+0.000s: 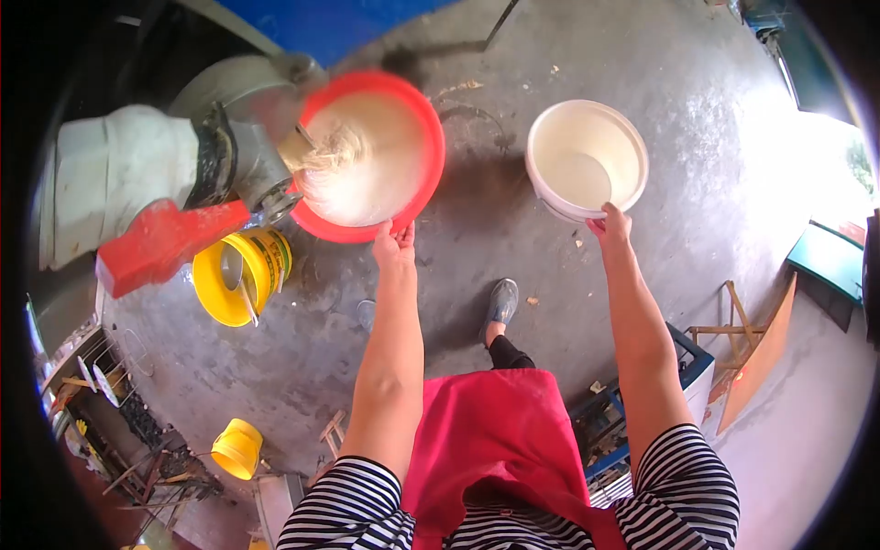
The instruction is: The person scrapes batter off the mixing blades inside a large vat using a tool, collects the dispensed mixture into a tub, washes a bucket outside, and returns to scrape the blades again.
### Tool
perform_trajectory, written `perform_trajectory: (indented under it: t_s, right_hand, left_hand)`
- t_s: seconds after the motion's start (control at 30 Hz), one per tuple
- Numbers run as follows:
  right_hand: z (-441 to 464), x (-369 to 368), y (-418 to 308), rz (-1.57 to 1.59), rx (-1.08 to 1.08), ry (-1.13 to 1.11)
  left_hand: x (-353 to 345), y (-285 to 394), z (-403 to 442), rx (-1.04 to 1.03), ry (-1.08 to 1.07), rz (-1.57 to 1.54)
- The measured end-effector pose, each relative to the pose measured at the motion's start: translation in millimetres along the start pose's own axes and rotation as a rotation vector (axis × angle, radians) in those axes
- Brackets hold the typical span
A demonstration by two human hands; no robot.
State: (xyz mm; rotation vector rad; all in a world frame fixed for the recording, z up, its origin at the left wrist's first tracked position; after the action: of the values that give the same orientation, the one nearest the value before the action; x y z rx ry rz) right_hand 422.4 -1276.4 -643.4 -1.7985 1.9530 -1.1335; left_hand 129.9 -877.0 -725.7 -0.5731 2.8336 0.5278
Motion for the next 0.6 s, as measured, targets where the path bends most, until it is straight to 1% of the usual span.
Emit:
perform_trajectory:
  t_s: [0.03, 0.1, 0.13, 0.17, 0.2, 0.23, 0.27, 0.3, 0.33, 0.37, 0.4, 0.43, 0.47, 0.5, 0.57, 0.6]
  right_hand:
    - [0.5, -16.7, -15.1, -0.045, 0.093, -0.100]
    - [0.6, -56.1, -38.2, -0.258, 0.242, -0.197]
    - [-6.1, -78.2, -48.2, -0.337, 0.325, -0.209]
    - [-26.2, -97.3, -61.6, -0.422, 0.428, -0.100]
    - [-37.3, -121.6, -67.6, -0.557, 0.482, -0.095]
    - [-28.2, -145.7, -69.2, -0.772, 0.644, -0.053]
    - [-68.5, -170.7, -83.5, -0.956, 0.763, -0.001]
    - [-91.9, -193.2, -86.7, -0.962, 0.817, -0.042]
    - [-108.0, -216.4, -87.2, -0.969, 0.883, -0.068]
    - [-120.5, -237.8, -85.6, -0.982, 0.869, -0.132]
    - [-140.9, -257.9, -87.3, -1.012, 0.941, -0.142]
    - [-153.4, -277.6, -84.5, -1.000, 1.095, -0.123]
    - [-159.4, -297.6, -79.6, -1.023, 1.155, -0.150]
    - [-173.6, -311.5, -77.2, -1.019, 1.193, -0.169]
    - [-193.5, -335.6, -67.4, -1.023, 1.235, -0.202]
    - [-201.8, -348.8, -62.7, -1.024, 1.294, -0.238]
  left_hand:
    - [4.0, 2.2, 3.5, 0.008, -0.007, -0.014]
    - [17.0, 19.0, 7.6, -0.024, -0.065, 0.053]
    - [27.7, 28.3, 6.3, -0.023, -0.061, 0.042]
    - [35.9, 41.0, 4.7, -0.035, -0.066, 0.098]
    - [42.0, 54.1, 3.8, -0.047, -0.074, 0.154]
    - [50.2, 66.2, 3.4, -0.048, -0.074, 0.146]
    - [58.2, 80.5, 2.6, -0.081, -0.088, 0.212]
    - [65.1, 93.3, 1.4, -0.114, -0.100, 0.277]
    - [73.1, 103.8, -0.1, -0.114, -0.093, 0.268]
    - [77.4, 114.2, -3.3, -0.140, -0.117, 0.323]
    - [79.4, 122.8, -6.0, -0.165, -0.141, 0.379]
    - [84.4, 128.6, -7.1, -0.162, -0.133, 0.372]
    - [87.2, 134.1, -8.6, -0.161, -0.160, 0.395]
    - [92.0, 137.8, -8.8, -0.160, -0.187, 0.417]
    - [108.6, 142.3, -8.8, -0.167, -0.161, 0.434]
    - [112.7, 143.8, -10.7, -0.176, -0.149, 0.458]
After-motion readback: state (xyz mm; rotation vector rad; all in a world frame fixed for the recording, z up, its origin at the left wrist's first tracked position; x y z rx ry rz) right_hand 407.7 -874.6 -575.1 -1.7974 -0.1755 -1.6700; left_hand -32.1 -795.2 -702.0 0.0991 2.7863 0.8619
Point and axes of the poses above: each hand's wrist, its own z-axis towards the middle knuckle, its own x-axis out of the back of the hand, y = z × x, the point moved 8 cm from there along z, towards the middle knuckle, and after that the axes turned 2 degrees about x, right-handed, at the moved point
